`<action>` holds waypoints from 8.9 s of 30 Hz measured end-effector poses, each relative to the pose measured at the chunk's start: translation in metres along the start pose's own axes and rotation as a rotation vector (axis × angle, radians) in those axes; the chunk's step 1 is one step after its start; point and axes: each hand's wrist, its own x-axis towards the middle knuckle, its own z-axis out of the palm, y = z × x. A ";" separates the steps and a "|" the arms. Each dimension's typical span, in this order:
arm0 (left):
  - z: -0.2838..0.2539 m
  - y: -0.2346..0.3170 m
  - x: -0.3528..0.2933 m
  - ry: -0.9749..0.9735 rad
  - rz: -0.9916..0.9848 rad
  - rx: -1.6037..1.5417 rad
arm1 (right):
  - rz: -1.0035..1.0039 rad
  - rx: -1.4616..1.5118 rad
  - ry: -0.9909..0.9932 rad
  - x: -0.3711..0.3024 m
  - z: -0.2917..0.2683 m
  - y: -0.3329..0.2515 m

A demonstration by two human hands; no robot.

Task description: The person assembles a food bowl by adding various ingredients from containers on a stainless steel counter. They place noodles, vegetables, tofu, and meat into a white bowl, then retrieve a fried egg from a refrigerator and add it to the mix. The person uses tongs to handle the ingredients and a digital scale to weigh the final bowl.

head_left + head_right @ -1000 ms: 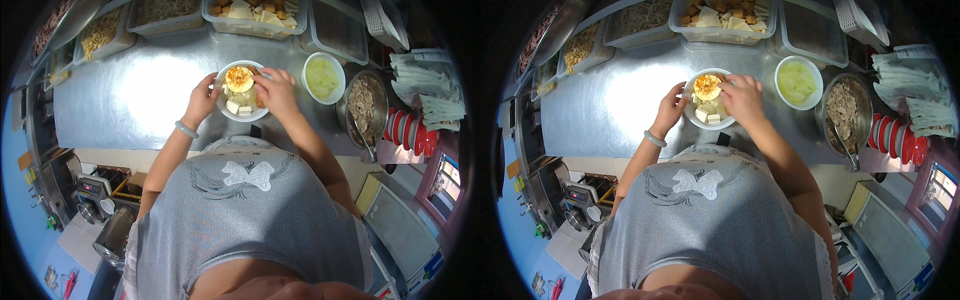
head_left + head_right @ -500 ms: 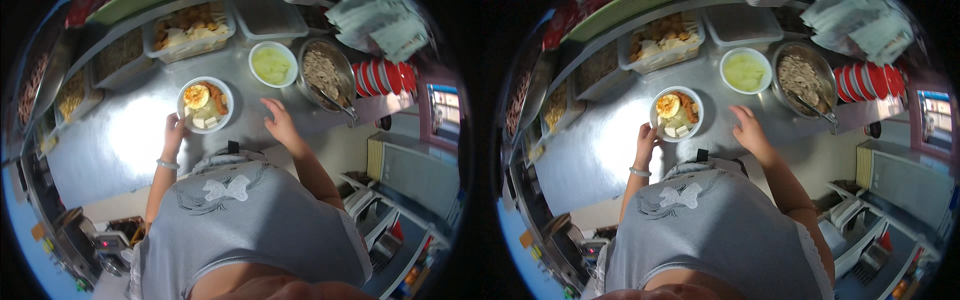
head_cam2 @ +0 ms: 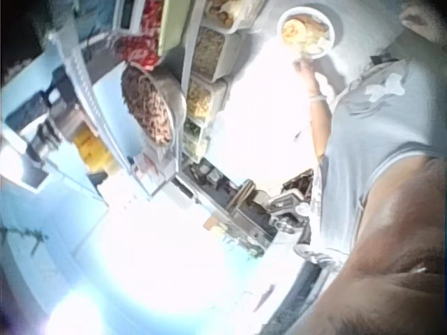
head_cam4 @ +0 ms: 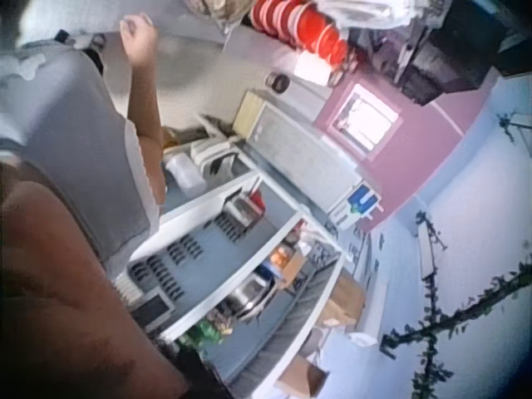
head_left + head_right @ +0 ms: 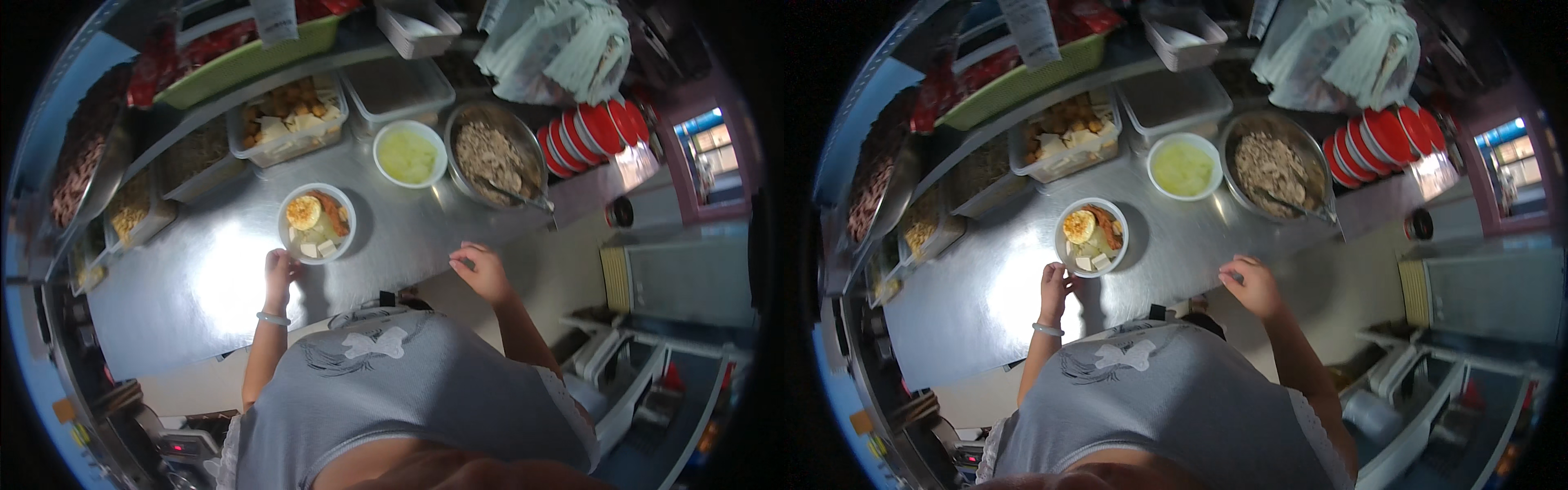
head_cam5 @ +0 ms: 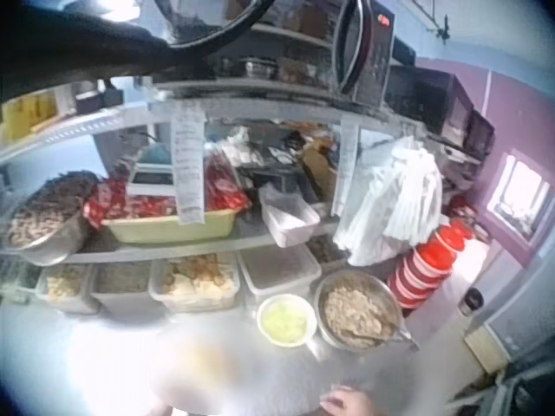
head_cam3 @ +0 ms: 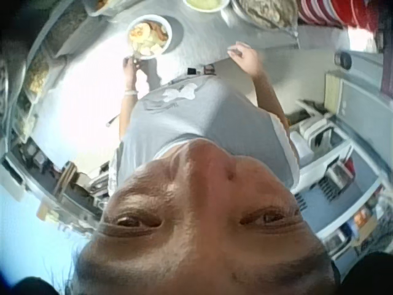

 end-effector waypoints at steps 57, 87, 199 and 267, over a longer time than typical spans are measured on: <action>-0.189 0.109 -0.160 0.372 0.443 0.220 | 0.713 0.882 -0.438 0.131 0.131 -0.059; -0.002 -0.050 -0.023 0.125 0.319 0.517 | 0.607 1.059 -0.314 0.192 0.139 -0.068; -0.741 0.111 -0.025 0.064 0.128 0.641 | -0.689 -0.855 -0.425 0.606 0.462 -0.841; -0.726 0.105 -0.015 0.217 0.329 0.910 | 0.049 0.587 -0.176 0.031 0.213 -0.526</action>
